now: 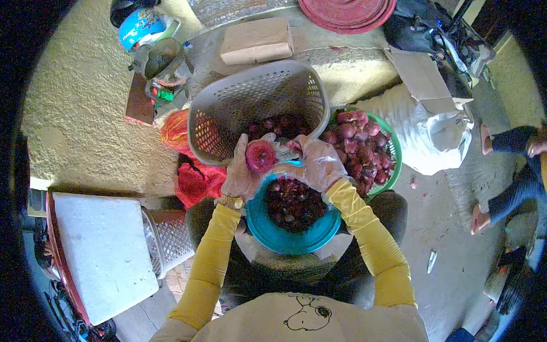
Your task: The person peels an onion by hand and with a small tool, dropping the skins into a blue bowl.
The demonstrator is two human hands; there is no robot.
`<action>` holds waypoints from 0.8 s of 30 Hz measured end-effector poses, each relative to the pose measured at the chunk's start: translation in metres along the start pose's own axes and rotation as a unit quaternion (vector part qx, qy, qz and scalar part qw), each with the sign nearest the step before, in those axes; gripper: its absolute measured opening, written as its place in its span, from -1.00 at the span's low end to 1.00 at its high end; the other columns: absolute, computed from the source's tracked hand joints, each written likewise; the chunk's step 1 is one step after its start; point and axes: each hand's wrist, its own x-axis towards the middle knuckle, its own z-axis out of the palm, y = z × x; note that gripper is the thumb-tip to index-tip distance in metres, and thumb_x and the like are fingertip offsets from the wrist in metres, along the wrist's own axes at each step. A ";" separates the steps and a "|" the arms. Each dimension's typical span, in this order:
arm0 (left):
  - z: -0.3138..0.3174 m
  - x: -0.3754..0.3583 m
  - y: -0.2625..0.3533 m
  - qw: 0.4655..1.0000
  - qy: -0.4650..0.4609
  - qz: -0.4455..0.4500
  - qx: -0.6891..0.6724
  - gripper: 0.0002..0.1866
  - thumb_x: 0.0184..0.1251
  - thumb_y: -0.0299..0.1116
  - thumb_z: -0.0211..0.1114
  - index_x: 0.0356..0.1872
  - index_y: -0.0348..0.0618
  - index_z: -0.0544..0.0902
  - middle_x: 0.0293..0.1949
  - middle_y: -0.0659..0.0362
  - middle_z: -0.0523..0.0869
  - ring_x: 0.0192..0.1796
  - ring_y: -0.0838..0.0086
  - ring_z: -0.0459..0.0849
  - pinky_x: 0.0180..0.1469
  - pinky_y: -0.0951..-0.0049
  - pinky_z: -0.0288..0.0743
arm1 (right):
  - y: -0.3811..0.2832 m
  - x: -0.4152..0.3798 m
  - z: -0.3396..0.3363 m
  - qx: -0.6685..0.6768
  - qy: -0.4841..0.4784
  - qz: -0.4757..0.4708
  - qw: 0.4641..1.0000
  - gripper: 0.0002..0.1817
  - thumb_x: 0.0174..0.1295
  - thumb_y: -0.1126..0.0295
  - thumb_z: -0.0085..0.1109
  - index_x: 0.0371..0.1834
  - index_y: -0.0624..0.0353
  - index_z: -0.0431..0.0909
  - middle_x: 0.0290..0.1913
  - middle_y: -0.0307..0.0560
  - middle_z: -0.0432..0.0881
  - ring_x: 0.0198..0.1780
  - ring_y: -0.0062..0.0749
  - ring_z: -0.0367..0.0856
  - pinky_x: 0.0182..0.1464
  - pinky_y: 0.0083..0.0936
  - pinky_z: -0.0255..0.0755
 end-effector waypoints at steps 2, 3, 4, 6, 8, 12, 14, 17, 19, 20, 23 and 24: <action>0.007 -0.006 0.001 0.999 -0.021 0.037 -0.005 0.01 0.35 -0.38 0.47 0.62 -0.09 -0.10 0.34 -0.01 0.60 0.32 0.21 0.61 0.37 0.19 0.54 | 0.000 -0.001 0.001 -0.027 0.021 -0.015 0.999 -0.18 -0.05 -0.37 0.47 -0.03 0.17 0.58 -0.17 0.23 0.70 -0.05 0.23 0.68 0.02 -0.03 0.56; 0.005 -0.007 0.001 0.999 -0.022 0.037 -0.004 0.01 0.35 -0.38 0.47 0.62 -0.09 -0.10 0.34 -0.01 0.60 0.32 0.21 0.61 0.37 0.19 0.54 | 0.000 -0.001 0.002 -0.027 0.023 -0.015 0.999 -0.18 -0.05 -0.37 0.47 -0.03 0.17 0.58 -0.17 0.23 0.70 -0.05 0.23 0.68 0.02 -0.03 0.56; 0.003 -0.008 0.001 0.918 -0.018 0.222 0.328 -0.25 0.50 -0.27 0.30 0.54 -0.16 0.08 0.32 0.01 0.60 0.26 0.25 0.64 0.30 0.22 0.57 | -0.001 -0.002 0.002 -0.025 0.030 -0.028 0.999 -0.16 -0.06 -0.40 0.45 -0.04 0.17 0.58 -0.18 0.22 0.71 -0.06 0.23 0.69 0.01 -0.02 0.56; 0.009 -0.011 0.004 0.697 -0.013 0.376 0.610 -0.43 0.64 -0.16 0.14 0.47 -0.24 0.25 0.30 0.04 0.61 0.21 0.28 0.66 0.23 0.24 0.60 | 0.001 -0.002 0.003 -0.024 0.039 -0.043 0.998 -0.14 -0.07 -0.44 0.42 -0.05 0.16 0.58 -0.18 0.21 0.71 -0.08 0.23 0.70 0.00 -0.02 0.57; 0.021 -0.016 0.011 0.816 -0.095 0.294 0.489 -0.37 0.54 -0.38 0.25 0.49 -0.23 0.17 0.27 0.01 0.62 0.19 0.25 0.67 0.28 0.27 0.57 | 0.005 -0.001 0.007 -0.076 0.036 -0.042 0.996 -0.12 -0.10 -0.51 0.36 -0.08 0.14 0.58 -0.21 0.17 0.71 -0.10 0.20 0.71 -0.02 -0.04 0.58; 0.014 -0.012 0.002 0.722 -0.032 0.371 0.583 -0.36 0.51 -0.45 0.27 0.49 -0.24 0.17 0.23 -0.03 0.63 0.18 0.23 0.67 0.31 0.30 0.54 | 0.002 -0.001 0.002 -0.118 0.044 -0.050 0.991 -0.08 -0.13 -0.58 0.31 -0.11 0.12 0.58 -0.23 0.13 0.72 -0.12 0.17 0.72 -0.05 -0.07 0.59; 0.010 -0.012 0.001 0.716 -0.042 0.365 0.593 -0.31 0.49 -0.44 0.30 0.50 -0.23 0.11 0.23 -0.04 0.62 0.18 0.22 0.67 0.32 0.27 0.55 | -0.002 -0.003 0.001 -0.149 0.050 -0.038 0.987 -0.07 -0.15 -0.61 0.28 -0.14 0.11 0.58 -0.24 0.11 0.72 -0.14 0.11 0.73 -0.06 -0.09 0.59; 0.023 -0.019 0.012 0.807 -0.088 0.294 0.504 -0.33 0.52 -0.40 0.30 0.49 -0.21 0.14 0.25 -0.05 0.60 0.21 0.19 0.66 0.33 0.26 0.56 | -0.004 -0.001 0.000 -0.152 0.014 -0.020 0.988 -0.10 -0.14 -0.60 0.28 -0.17 0.11 0.60 -0.23 0.08 0.72 -0.14 0.03 0.74 -0.06 -0.15 0.60; 0.013 -0.017 0.008 0.771 -0.042 0.293 0.564 -0.17 0.40 -0.38 0.42 0.54 -0.17 0.08 0.28 -0.06 0.61 0.24 0.16 0.66 0.33 0.22 0.56 | -0.010 -0.001 -0.003 -0.157 0.012 -0.023 0.987 -0.11 -0.13 -0.59 0.29 -0.19 0.11 0.61 -0.24 0.07 0.71 -0.15 0.00 0.74 -0.07 -0.19 0.60; 0.008 -0.014 0.005 0.729 0.005 0.290 0.620 0.00 0.27 -0.36 0.54 0.58 -0.13 0.01 0.32 -0.06 0.61 0.28 0.13 0.66 0.33 0.19 0.56 | -0.011 -0.001 -0.004 -0.161 0.011 -0.027 0.987 -0.12 -0.12 -0.58 0.29 -0.21 0.11 0.62 -0.25 0.06 0.71 -0.16 -0.03 0.74 -0.08 -0.24 0.61; 0.009 -0.006 -0.015 0.971 -0.106 0.146 -0.160 -0.07 0.30 -0.37 0.51 0.55 -0.14 0.06 0.30 -0.04 0.63 0.27 0.15 0.68 0.33 0.21 0.56 | -0.001 -0.002 0.006 -0.095 0.084 -0.103 0.987 -0.16 -0.15 -0.42 0.48 -0.14 0.17 0.66 -0.27 0.11 0.73 -0.17 0.04 0.75 -0.10 -0.16 0.61; 0.015 -0.009 -0.010 0.971 -0.105 0.146 -0.159 -0.07 0.30 -0.37 0.51 0.55 -0.14 0.06 0.30 -0.04 0.63 0.27 0.15 0.68 0.33 0.21 0.56 | 0.000 -0.001 0.006 -0.095 0.084 -0.103 0.987 -0.16 -0.15 -0.42 0.48 -0.14 0.17 0.66 -0.27 0.11 0.73 -0.17 0.04 0.75 -0.10 -0.16 0.61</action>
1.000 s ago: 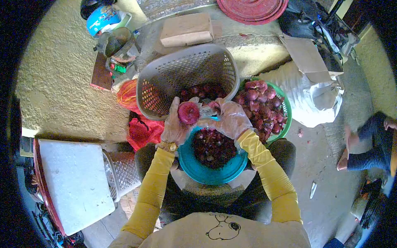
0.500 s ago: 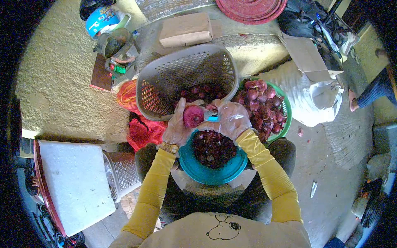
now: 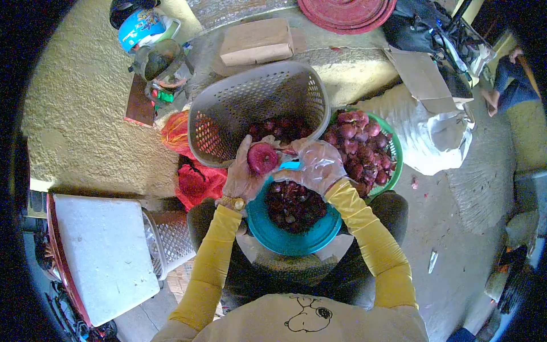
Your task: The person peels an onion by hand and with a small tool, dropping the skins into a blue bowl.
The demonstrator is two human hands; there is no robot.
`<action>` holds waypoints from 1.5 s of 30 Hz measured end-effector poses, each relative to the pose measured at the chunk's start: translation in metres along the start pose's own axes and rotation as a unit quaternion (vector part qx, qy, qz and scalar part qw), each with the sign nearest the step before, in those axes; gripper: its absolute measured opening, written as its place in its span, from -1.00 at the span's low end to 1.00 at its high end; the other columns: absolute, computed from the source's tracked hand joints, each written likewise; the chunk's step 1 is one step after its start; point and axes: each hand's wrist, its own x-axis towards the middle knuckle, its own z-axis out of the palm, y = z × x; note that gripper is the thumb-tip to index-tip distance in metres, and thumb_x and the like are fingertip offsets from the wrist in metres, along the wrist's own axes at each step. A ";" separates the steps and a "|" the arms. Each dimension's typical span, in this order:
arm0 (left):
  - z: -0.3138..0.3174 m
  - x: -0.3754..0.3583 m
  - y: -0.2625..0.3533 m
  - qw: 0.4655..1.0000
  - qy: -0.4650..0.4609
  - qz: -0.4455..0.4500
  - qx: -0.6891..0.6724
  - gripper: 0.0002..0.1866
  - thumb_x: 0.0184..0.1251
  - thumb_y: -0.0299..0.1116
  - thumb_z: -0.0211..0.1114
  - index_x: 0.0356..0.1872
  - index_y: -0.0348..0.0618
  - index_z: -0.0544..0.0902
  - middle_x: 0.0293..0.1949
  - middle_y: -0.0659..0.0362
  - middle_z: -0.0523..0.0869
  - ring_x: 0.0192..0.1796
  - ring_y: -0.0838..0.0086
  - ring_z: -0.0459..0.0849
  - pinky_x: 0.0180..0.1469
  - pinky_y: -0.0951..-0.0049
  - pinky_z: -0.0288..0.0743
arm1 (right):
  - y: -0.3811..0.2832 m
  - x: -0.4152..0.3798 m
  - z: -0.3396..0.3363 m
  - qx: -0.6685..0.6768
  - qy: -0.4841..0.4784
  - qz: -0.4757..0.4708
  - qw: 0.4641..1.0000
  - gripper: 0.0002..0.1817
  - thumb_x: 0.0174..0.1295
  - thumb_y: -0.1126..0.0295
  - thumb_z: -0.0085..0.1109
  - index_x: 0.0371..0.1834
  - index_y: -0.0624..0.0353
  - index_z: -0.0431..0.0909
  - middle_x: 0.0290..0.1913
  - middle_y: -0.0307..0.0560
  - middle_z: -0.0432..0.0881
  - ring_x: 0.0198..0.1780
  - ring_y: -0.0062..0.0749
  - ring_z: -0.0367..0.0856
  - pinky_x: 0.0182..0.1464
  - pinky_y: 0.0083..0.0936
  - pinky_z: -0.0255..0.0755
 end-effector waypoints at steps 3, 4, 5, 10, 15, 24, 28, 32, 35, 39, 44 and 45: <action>0.023 0.001 0.009 0.957 0.021 0.047 0.284 -0.38 0.67 0.04 -0.02 0.30 -0.42 0.46 0.24 -0.10 0.59 0.24 0.14 0.65 0.33 0.10 0.59 | 0.001 0.001 -0.001 0.011 -0.030 0.016 0.999 -0.20 -0.15 -0.37 0.53 -0.17 0.18 0.67 -0.29 0.07 0.74 -0.19 0.02 0.75 -0.11 -0.20 0.62; 0.021 0.002 0.009 0.958 -0.013 0.047 0.283 -0.39 0.68 0.03 -0.05 0.30 -0.42 0.46 0.25 -0.09 0.60 0.23 0.15 0.65 0.34 0.12 0.59 | 0.001 0.002 -0.001 0.029 -0.020 0.012 0.999 -0.21 -0.17 -0.37 0.54 -0.19 0.18 0.67 -0.31 0.05 0.73 -0.20 0.01 0.76 -0.12 -0.21 0.63; 0.019 0.003 0.009 0.958 -0.046 0.046 0.280 -0.39 0.70 0.03 -0.09 0.30 -0.41 0.46 0.25 -0.08 0.60 0.23 0.15 0.65 0.34 0.14 0.59 | 0.001 0.002 -0.001 0.047 -0.011 0.009 0.999 -0.22 -0.18 -0.36 0.55 -0.22 0.18 0.67 -0.33 0.04 0.73 -0.22 -0.01 0.76 -0.14 -0.22 0.63; 0.006 0.003 0.012 0.823 -0.111 0.091 0.550 -0.51 0.62 -0.30 0.12 0.40 -0.38 0.34 0.25 -0.04 0.61 0.23 0.19 0.66 0.37 0.23 0.54 | 0.000 0.001 -0.003 0.009 -0.015 0.013 1.000 -0.22 -0.20 -0.36 0.56 -0.24 0.19 0.66 -0.36 0.03 0.73 -0.24 -0.01 0.76 -0.16 -0.20 0.63; -0.008 -0.002 0.021 0.638 -0.137 0.116 0.749 -0.08 0.23 -0.42 0.53 0.53 -0.13 0.12 0.26 -0.01 0.66 0.24 0.15 0.70 0.33 0.21 0.55 | -0.002 0.003 -0.006 -0.051 -0.043 0.001 0.998 -0.20 -0.17 -0.43 0.49 -0.28 0.17 0.65 -0.34 0.07 0.73 -0.22 0.03 0.76 -0.15 -0.18 0.63; -0.018 -0.003 0.017 0.628 -0.102 0.086 0.767 -0.27 0.32 -0.50 0.37 0.48 -0.33 0.25 0.26 -0.08 0.62 0.28 0.10 0.63 0.39 0.23 0.46 | -0.001 0.003 -0.002 -0.069 -0.056 0.003 0.996 -0.20 -0.13 -0.51 0.39 -0.31 0.11 0.67 -0.36 0.05 0.74 -0.23 0.00 0.77 -0.15 -0.18 0.64; -0.018 -0.004 0.016 0.699 -0.109 0.062 0.704 -0.25 0.31 -0.46 0.40 0.47 -0.33 0.25 0.24 -0.10 0.63 0.27 0.07 0.64 0.37 0.22 0.48 | 0.005 0.000 0.007 -0.074 -0.011 -0.036 0.997 -0.20 -0.13 -0.54 0.35 -0.34 0.07 0.67 -0.43 -0.01 0.72 -0.31 -0.04 0.76 -0.25 -0.20 0.62; -0.034 -0.005 0.011 0.665 -0.077 0.036 0.742 -0.26 0.29 -0.44 0.43 0.45 -0.31 0.28 0.23 -0.10 0.64 0.26 0.08 0.65 0.35 0.23 0.50 | 0.012 -0.003 0.014 -0.082 0.031 -0.069 0.994 -0.21 -0.14 -0.57 0.33 -0.37 0.03 0.66 -0.46 -0.06 0.71 -0.36 -0.10 0.75 -0.33 -0.25 0.60; -0.009 -0.002 0.018 0.668 -0.088 0.030 0.739 -0.31 0.34 -0.47 0.38 0.45 -0.29 0.29 0.20 -0.08 0.65 0.23 0.13 0.66 0.33 0.25 0.52 | 0.004 0.001 0.005 -0.063 0.066 -0.102 0.991 -0.22 -0.16 -0.56 0.35 -0.42 0.02 0.62 -0.51 -0.11 0.66 -0.40 -0.12 0.72 -0.35 -0.28 0.58; 0.006 -0.001 0.020 0.798 -0.099 -0.019 0.595 -0.36 0.39 -0.53 0.32 0.45 -0.28 0.29 0.16 -0.05 0.67 0.21 0.16 0.66 0.30 0.27 0.53 | 0.003 0.000 0.004 -0.094 0.078 -0.101 0.987 -0.24 -0.19 -0.54 0.37 -0.48 0.01 0.56 -0.56 -0.15 0.59 -0.45 -0.14 0.68 -0.37 -0.30 0.56; -0.106 0.011 -0.021 0.825 -0.049 -0.080 0.558 -0.38 0.40 -0.58 0.29 0.45 -0.26 0.29 0.12 -0.04 0.68 0.19 0.16 0.66 0.29 0.27 0.53 | -0.007 0.004 -0.014 -0.081 -0.132 -0.007 0.988 -0.22 0.05 -0.50 0.21 0.18 -0.23 0.65 -0.11 -0.06 0.78 -0.09 -0.01 0.75 -0.07 -0.09 0.63; -0.083 0.008 -0.012 0.825 -0.049 -0.080 0.558 -0.38 0.40 -0.58 0.29 0.45 -0.26 0.29 0.12 -0.04 0.68 0.19 0.16 0.66 0.29 0.27 0.53 | -0.006 0.004 -0.012 -0.081 -0.132 -0.007 0.988 -0.22 0.05 -0.50 0.21 0.18 -0.23 0.65 -0.11 -0.06 0.78 -0.09 -0.01 0.75 -0.07 -0.09 0.63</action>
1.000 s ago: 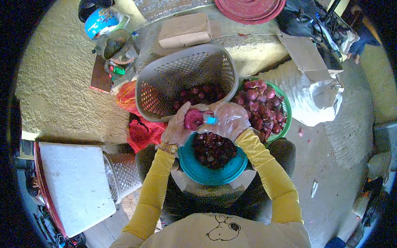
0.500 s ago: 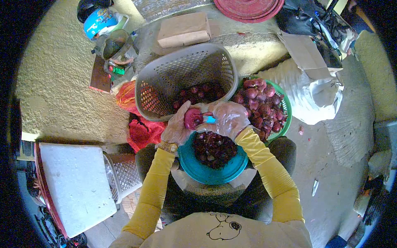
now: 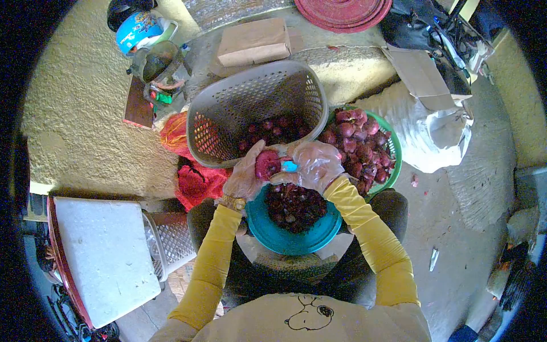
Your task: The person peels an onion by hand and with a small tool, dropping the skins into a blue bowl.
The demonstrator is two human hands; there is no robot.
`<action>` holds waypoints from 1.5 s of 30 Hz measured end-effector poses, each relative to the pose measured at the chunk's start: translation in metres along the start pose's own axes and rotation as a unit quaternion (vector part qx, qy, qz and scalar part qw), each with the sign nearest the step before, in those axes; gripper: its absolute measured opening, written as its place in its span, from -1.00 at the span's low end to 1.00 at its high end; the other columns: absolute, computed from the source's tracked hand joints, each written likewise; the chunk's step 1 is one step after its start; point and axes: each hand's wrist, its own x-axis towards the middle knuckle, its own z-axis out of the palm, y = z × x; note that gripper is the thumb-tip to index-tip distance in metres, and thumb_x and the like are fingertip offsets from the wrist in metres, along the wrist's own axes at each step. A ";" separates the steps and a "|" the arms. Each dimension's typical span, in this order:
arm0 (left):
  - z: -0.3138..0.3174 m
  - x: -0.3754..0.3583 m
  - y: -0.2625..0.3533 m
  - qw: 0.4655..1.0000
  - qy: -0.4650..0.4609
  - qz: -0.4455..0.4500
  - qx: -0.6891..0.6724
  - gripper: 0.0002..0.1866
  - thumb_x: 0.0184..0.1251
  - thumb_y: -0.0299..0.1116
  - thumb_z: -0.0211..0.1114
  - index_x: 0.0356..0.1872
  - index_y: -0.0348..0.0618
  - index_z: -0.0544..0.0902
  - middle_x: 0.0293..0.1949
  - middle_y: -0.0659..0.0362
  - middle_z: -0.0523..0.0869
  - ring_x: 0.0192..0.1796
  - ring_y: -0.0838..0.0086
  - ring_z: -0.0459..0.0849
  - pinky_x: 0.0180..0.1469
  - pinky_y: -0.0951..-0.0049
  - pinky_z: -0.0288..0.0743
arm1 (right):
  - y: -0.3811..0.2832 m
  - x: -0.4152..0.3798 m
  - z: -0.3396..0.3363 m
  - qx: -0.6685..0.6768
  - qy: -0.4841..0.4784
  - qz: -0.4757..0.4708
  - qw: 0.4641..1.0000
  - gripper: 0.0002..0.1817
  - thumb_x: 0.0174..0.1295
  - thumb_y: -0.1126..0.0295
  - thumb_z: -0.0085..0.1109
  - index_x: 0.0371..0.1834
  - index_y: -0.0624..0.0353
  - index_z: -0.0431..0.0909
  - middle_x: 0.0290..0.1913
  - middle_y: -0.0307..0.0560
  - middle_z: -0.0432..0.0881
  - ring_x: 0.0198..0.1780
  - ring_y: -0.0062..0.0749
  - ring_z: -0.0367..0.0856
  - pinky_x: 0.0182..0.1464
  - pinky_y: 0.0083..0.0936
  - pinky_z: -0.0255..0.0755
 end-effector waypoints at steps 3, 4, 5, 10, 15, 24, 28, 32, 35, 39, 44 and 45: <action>0.005 -0.017 0.087 0.966 0.035 0.089 0.240 -0.33 0.35 -0.57 0.33 0.46 -0.25 0.28 0.11 -0.04 0.68 0.17 0.11 0.67 0.29 0.26 0.54 | 0.002 0.000 0.009 -0.001 0.020 0.004 1.000 -0.23 0.03 -0.53 0.19 0.11 -0.23 0.69 -0.19 -0.05 0.77 -0.14 -0.01 0.76 -0.10 -0.09 0.64; 0.005 -0.018 0.089 0.961 0.045 0.082 0.262 -0.34 0.33 -0.55 0.34 0.44 -0.26 0.30 0.11 -0.04 0.68 0.16 0.09 0.68 0.27 0.25 0.54 | 0.003 -0.001 0.011 -0.007 0.041 0.000 0.999 -0.24 0.02 -0.54 0.20 0.07 -0.23 0.71 -0.23 -0.06 0.77 -0.17 0.00 0.76 -0.11 -0.10 0.64; 0.005 -0.018 0.092 0.954 0.054 0.074 0.284 -0.35 0.32 -0.54 0.36 0.42 -0.27 0.32 0.10 -0.03 0.69 0.16 0.08 0.69 0.26 0.24 0.55 | 0.004 -0.001 0.012 -0.014 0.063 -0.004 0.998 -0.24 0.01 -0.54 0.21 0.04 -0.23 0.73 -0.27 -0.07 0.77 -0.20 0.00 0.76 -0.11 -0.11 0.64; 0.007 -0.018 0.116 0.970 0.027 0.061 0.234 -0.55 0.38 -0.53 0.28 0.26 -0.22 0.41 0.02 -0.01 0.70 0.08 0.16 0.70 0.15 0.25 0.57 | -0.001 -0.001 -0.001 0.016 0.055 -0.028 0.998 -0.25 0.00 -0.51 0.25 0.09 -0.24 0.72 -0.28 -0.08 0.77 -0.22 -0.01 0.77 -0.13 -0.13 0.64; 0.009 -0.016 0.107 0.990 0.041 0.025 0.131 -0.67 0.42 -0.55 0.20 0.16 -0.23 0.46 -0.06 0.01 0.69 0.01 0.24 0.69 0.09 0.28 0.58 | -0.001 -0.001 0.004 0.029 0.060 -0.040 0.997 -0.28 0.01 -0.44 0.31 0.15 -0.28 0.69 -0.20 -0.08 0.78 -0.19 -0.02 0.76 -0.11 -0.12 0.63; 0.003 -0.016 0.076 0.951 0.074 0.075 0.292 -0.40 0.34 -0.42 0.35 0.37 -0.32 0.39 0.22 -0.12 0.66 0.27 0.00 0.64 0.37 0.17 0.48 | 0.000 -0.001 -0.002 0.022 0.060 -0.005 0.998 -0.27 0.03 -0.45 0.28 0.16 -0.27 0.67 -0.17 -0.05 0.78 -0.13 0.03 0.76 -0.10 -0.06 0.62; 0.002 -0.016 0.076 0.944 0.088 0.107 0.298 -0.37 0.30 -0.45 0.38 0.37 -0.29 0.37 0.20 -0.11 0.66 0.24 0.01 0.66 0.36 0.17 0.49 | -0.002 -0.001 -0.005 0.060 0.048 0.009 0.997 -0.28 0.01 -0.48 0.27 -0.01 -0.15 0.72 -0.22 0.02 0.77 -0.15 0.07 0.75 -0.11 -0.03 0.62; 0.007 -0.014 0.095 0.949 0.089 0.206 0.224 -0.36 0.24 -0.54 0.39 0.36 -0.26 0.37 0.17 -0.06 0.69 0.21 0.09 0.69 0.31 0.21 0.55 | 0.002 0.001 0.013 0.021 0.042 0.039 0.998 -0.26 0.02 -0.49 0.27 -0.13 -0.02 0.74 -0.28 0.09 0.76 -0.19 0.10 0.75 -0.11 -0.01 0.61; 0.006 -0.012 0.093 0.940 0.098 0.213 0.248 -0.36 0.25 -0.61 0.39 0.36 -0.23 0.36 0.18 -0.02 0.69 0.19 0.14 0.70 0.27 0.21 0.58 | 0.008 0.003 0.024 0.031 0.019 0.043 0.998 -0.23 0.04 -0.49 0.26 -0.10 0.04 0.73 -0.29 0.14 0.75 -0.19 0.14 0.74 -0.10 0.00 0.61; 0.015 -0.008 0.090 0.942 0.115 0.211 0.234 -0.49 0.41 -0.44 0.35 0.33 -0.26 0.42 0.18 0.01 0.69 0.25 0.16 0.66 0.34 0.18 0.52 | 0.001 0.000 0.014 0.068 0.039 0.039 0.996 -0.20 0.06 -0.49 0.24 -0.09 0.09 0.72 -0.29 0.17 0.74 -0.19 0.17 0.73 -0.10 0.00 0.60; 0.025 0.002 0.083 0.856 0.131 -0.050 -0.498 -0.49 0.58 -0.03 0.15 0.21 -0.32 0.56 0.15 0.00 0.68 0.28 0.19 0.60 0.43 0.16 0.39 | 0.002 0.002 0.031 0.095 0.093 0.051 0.990 -0.21 0.08 -0.49 0.23 -0.08 0.08 0.74 -0.26 0.18 0.74 -0.16 0.18 0.73 -0.09 0.00 0.59; 0.027 0.001 0.085 0.856 0.131 -0.050 -0.498 -0.49 0.58 -0.03 0.15 0.21 -0.32 0.56 0.15 0.00 0.68 0.28 0.19 0.60 0.43 0.16 0.39 | 0.002 0.002 0.031 0.095 0.093 0.051 0.990 -0.21 0.08 -0.49 0.23 -0.08 0.08 0.74 -0.26 0.18 0.74 -0.16 0.18 0.73 -0.09 0.00 0.59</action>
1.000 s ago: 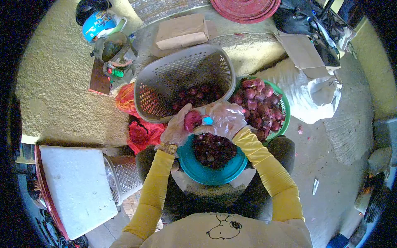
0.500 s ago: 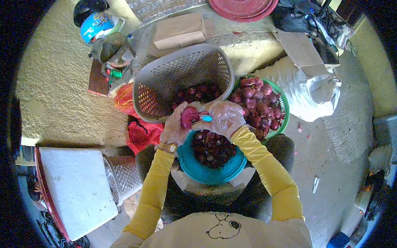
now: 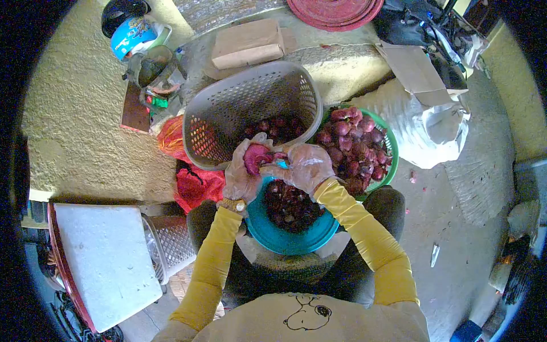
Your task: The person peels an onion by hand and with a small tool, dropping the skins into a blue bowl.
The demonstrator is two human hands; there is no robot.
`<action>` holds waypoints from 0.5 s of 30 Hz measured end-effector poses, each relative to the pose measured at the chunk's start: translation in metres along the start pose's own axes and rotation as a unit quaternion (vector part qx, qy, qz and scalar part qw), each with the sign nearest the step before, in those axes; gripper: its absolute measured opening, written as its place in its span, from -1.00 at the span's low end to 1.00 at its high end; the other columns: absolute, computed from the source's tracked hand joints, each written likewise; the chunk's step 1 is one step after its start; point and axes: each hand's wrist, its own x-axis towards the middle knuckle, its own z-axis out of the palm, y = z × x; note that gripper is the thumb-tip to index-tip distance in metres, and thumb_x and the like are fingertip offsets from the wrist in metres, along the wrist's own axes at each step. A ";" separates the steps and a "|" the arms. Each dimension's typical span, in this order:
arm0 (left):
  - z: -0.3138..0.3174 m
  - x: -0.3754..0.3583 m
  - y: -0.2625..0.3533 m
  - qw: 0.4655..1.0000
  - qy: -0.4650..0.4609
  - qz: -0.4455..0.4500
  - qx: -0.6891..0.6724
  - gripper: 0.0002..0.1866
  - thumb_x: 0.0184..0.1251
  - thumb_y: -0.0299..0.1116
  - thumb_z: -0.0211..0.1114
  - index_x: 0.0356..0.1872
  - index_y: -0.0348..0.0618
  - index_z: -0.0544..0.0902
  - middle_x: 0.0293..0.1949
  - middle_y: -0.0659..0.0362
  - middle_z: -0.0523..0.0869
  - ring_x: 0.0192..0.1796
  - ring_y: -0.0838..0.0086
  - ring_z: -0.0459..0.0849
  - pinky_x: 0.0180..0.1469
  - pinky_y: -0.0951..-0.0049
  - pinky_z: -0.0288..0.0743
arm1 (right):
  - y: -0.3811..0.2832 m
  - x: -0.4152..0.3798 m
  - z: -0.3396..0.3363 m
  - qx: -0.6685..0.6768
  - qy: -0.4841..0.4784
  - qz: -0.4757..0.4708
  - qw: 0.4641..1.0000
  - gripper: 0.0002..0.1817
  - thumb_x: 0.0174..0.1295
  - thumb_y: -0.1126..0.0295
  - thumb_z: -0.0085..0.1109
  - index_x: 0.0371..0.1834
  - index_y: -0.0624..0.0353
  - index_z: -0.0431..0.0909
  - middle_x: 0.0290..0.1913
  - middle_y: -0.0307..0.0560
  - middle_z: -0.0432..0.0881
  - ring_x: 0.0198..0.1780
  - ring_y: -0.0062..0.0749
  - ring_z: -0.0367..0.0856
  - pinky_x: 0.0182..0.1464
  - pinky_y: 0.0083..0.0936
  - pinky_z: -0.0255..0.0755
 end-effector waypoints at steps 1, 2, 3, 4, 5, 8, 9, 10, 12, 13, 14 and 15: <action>0.002 -0.004 -0.001 0.999 -0.032 0.034 0.010 -0.50 0.58 -0.04 0.15 0.21 -0.31 0.56 0.14 0.00 0.68 0.24 0.19 0.61 0.41 0.15 0.41 | -0.002 0.000 -0.001 -0.024 -0.026 0.022 0.999 -0.22 0.09 -0.48 0.23 -0.10 0.08 0.74 -0.25 0.19 0.74 -0.16 0.18 0.72 -0.09 0.00 0.59; 0.003 -0.005 -0.002 0.995 -0.065 0.069 0.020 -0.50 0.58 -0.04 0.16 0.21 -0.31 0.56 0.13 0.00 0.68 0.21 0.19 0.62 0.39 0.15 0.42 | -0.004 0.001 -0.003 -0.049 -0.051 0.043 0.997 -0.23 0.10 -0.48 0.22 -0.13 0.08 0.75 -0.24 0.20 0.75 -0.15 0.18 0.72 -0.09 0.00 0.60; 0.002 -0.003 -0.002 0.995 -0.064 0.069 0.020 -0.50 0.58 -0.04 0.16 0.21 -0.31 0.56 0.13 0.00 0.68 0.21 0.19 0.62 0.39 0.15 0.42 | -0.007 0.001 -0.005 -0.049 -0.052 0.044 0.996 -0.23 0.10 -0.48 0.22 -0.13 0.08 0.75 -0.24 0.20 0.75 -0.15 0.18 0.72 -0.09 0.00 0.60; 0.001 0.002 -0.002 0.998 -0.040 0.027 -0.041 -0.51 0.58 -0.04 0.16 0.21 -0.30 0.57 0.11 0.01 0.68 0.21 0.19 0.62 0.39 0.14 0.43 | -0.010 0.001 -0.008 -0.013 -0.045 0.049 0.998 -0.23 0.10 -0.48 0.23 -0.15 0.07 0.76 -0.25 0.21 0.75 -0.15 0.18 0.72 -0.09 -0.01 0.60; -0.001 0.004 -0.002 0.995 -0.015 -0.016 -0.102 -0.51 0.58 -0.03 0.16 0.20 -0.29 0.57 0.10 0.01 0.68 0.20 0.19 0.61 0.38 0.14 0.44 | -0.013 0.000 -0.008 0.023 -0.040 0.056 0.997 -0.24 0.10 -0.49 0.23 -0.17 0.07 0.77 -0.26 0.21 0.75 -0.15 0.18 0.73 -0.08 -0.01 0.60; -0.004 0.007 -0.007 0.990 0.015 -0.004 -0.143 -0.52 0.61 -0.03 0.11 0.19 -0.27 0.58 0.10 0.01 0.67 0.19 0.20 0.61 0.38 0.15 0.44 | -0.015 -0.001 -0.009 0.042 -0.012 0.053 0.998 -0.24 0.05 -0.49 0.26 -0.11 0.02 0.77 -0.30 0.21 0.74 -0.17 0.19 0.73 -0.09 -0.03 0.62; 0.002 0.005 -0.002 0.990 0.015 -0.003 -0.142 -0.52 0.61 -0.03 0.11 0.19 -0.27 0.58 0.10 0.01 0.67 0.19 0.20 0.61 0.38 0.15 0.44 | -0.012 -0.001 -0.007 0.042 -0.011 0.052 0.998 -0.24 0.05 -0.49 0.26 -0.11 0.02 0.77 -0.30 0.21 0.74 -0.17 0.19 0.73 -0.09 -0.03 0.62; 0.010 0.002 0.003 0.990 0.033 -0.019 -0.138 -0.53 0.63 -0.03 0.08 0.20 -0.27 0.58 0.09 0.01 0.67 0.20 0.20 0.61 0.39 0.15 0.42 | -0.007 -0.001 -0.005 0.018 0.008 0.017 1.000 -0.22 0.03 -0.51 0.26 -0.09 0.01 0.77 -0.29 0.19 0.75 -0.18 0.19 0.73 -0.10 -0.05 0.62; 0.013 0.001 0.004 0.989 0.052 -0.035 -0.134 -0.53 0.65 -0.04 0.05 0.20 -0.26 0.58 0.09 0.02 0.67 0.20 0.21 0.60 0.40 0.15 0.40 | -0.004 -0.002 -0.004 -0.008 0.027 -0.017 0.999 -0.20 0.00 -0.52 0.27 -0.06 0.00 0.76 -0.29 0.17 0.75 -0.19 0.19 0.73 -0.12 -0.06 0.63; 0.011 0.003 0.002 0.991 0.027 -0.024 -0.132 -0.53 0.66 -0.04 0.04 0.19 -0.26 0.58 0.10 0.02 0.67 0.20 0.21 0.60 0.41 0.16 0.40 | -0.004 -0.002 -0.005 -0.021 0.044 -0.011 0.999 -0.18 -0.06 -0.52 0.32 -0.15 0.08 0.73 -0.32 0.17 0.73 -0.20 0.16 0.73 -0.12 -0.06 0.61; 0.010 0.004 0.001 0.991 0.003 -0.014 -0.130 -0.54 0.67 -0.04 0.02 0.19 -0.25 0.59 0.11 0.02 0.66 0.20 0.22 0.60 0.41 0.16 0.40 | -0.004 -0.002 -0.007 -0.034 0.060 -0.004 0.998 -0.16 -0.13 -0.51 0.38 -0.24 0.16 0.70 -0.34 0.17 0.71 -0.21 0.14 0.73 -0.13 -0.07 0.60; 0.012 0.005 0.003 0.991 0.003 -0.015 -0.130 -0.54 0.67 -0.04 0.02 0.19 -0.25 0.59 0.11 0.02 0.66 0.20 0.22 0.60 0.41 0.16 0.40 | -0.004 -0.001 -0.011 -0.034 0.060 -0.003 0.998 -0.16 -0.13 -0.51 0.38 -0.24 0.16 0.70 -0.34 0.17 0.71 -0.21 0.14 0.73 -0.13 -0.07 0.60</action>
